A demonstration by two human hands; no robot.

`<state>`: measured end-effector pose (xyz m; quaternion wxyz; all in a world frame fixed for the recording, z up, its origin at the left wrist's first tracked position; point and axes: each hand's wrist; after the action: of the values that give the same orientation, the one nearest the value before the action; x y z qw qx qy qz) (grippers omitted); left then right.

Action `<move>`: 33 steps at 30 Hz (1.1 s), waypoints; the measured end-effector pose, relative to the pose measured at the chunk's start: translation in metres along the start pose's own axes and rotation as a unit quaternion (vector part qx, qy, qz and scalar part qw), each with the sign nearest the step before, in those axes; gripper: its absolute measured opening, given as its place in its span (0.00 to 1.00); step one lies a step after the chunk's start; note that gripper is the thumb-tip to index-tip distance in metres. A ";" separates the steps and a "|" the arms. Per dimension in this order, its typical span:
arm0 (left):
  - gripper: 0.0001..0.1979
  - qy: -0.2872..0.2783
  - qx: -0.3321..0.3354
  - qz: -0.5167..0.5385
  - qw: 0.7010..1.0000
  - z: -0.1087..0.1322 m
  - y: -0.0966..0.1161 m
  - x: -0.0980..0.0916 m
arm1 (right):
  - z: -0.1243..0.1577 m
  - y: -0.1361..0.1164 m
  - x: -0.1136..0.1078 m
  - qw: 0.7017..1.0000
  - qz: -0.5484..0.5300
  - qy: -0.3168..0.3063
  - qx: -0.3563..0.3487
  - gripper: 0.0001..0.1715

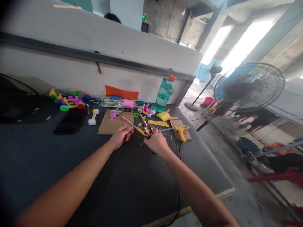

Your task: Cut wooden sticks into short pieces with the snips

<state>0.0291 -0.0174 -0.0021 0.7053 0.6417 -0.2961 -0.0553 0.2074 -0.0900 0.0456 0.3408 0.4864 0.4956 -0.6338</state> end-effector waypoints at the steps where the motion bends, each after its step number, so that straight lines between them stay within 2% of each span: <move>1: 0.14 0.003 0.005 0.001 1.000 0.000 0.000 0.000 | -0.002 0.000 0.002 1.000 0.022 0.017 -0.004 0.34; 5: 0.12 0.014 0.024 -0.002 1.000 -0.001 -0.002 -0.001 | -0.004 -0.001 0.008 0.995 0.089 0.037 -0.014 0.36; 10: 0.12 0.009 0.019 0.000 1.000 0.000 0.000 0.002 | -0.003 0.006 0.016 0.995 0.085 0.047 -0.013 0.36; 12: 0.14 0.007 0.022 -0.001 1.000 0.001 0.001 0.003 | -0.004 0.012 0.018 0.997 0.051 0.055 -0.012 0.36; 15: 0.18 0.005 0.017 -0.005 1.000 0.002 0.002 0.004 | -0.004 0.022 0.018 0.996 -0.067 0.055 -0.024 0.36; 17: 0.20 0.009 0.009 -0.002 1.000 0.003 0.003 0.004 | -0.002 0.028 0.016 0.984 -0.159 0.065 -0.053 0.34; 19: 0.20 0.012 -0.001 0.005 1.000 0.003 0.004 0.004 | 0.001 0.034 0.014 0.975 -0.181 0.093 -0.087 0.34; 21: 0.18 0.015 -0.013 0.007 1.000 0.004 0.004 0.004 | 0.003 0.038 0.012 0.982 -0.122 0.108 -0.093 0.36; 26: 0.14 0.016 -0.035 0.009 0.999 0.003 0.007 0.004 | 0.005 0.041 0.011 0.996 0.032 0.061 -0.053 0.38; 33: 0.13 -0.009 -0.033 -0.029 0.999 0.004 0.004 0.005 | 0.011 0.027 0.017 0.993 0.087 0.052 -0.057 0.39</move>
<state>0.0301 -0.0222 0.0034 0.7214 0.6260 -0.2815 -0.0914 0.2238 -0.1075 0.0215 0.3958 0.5399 0.5039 -0.5459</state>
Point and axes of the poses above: each hand's wrist, its own z-axis away from the middle knuckle, its own x-axis out of the palm, y = z × x, and after that the axes turned 1 degree about z, right-handed
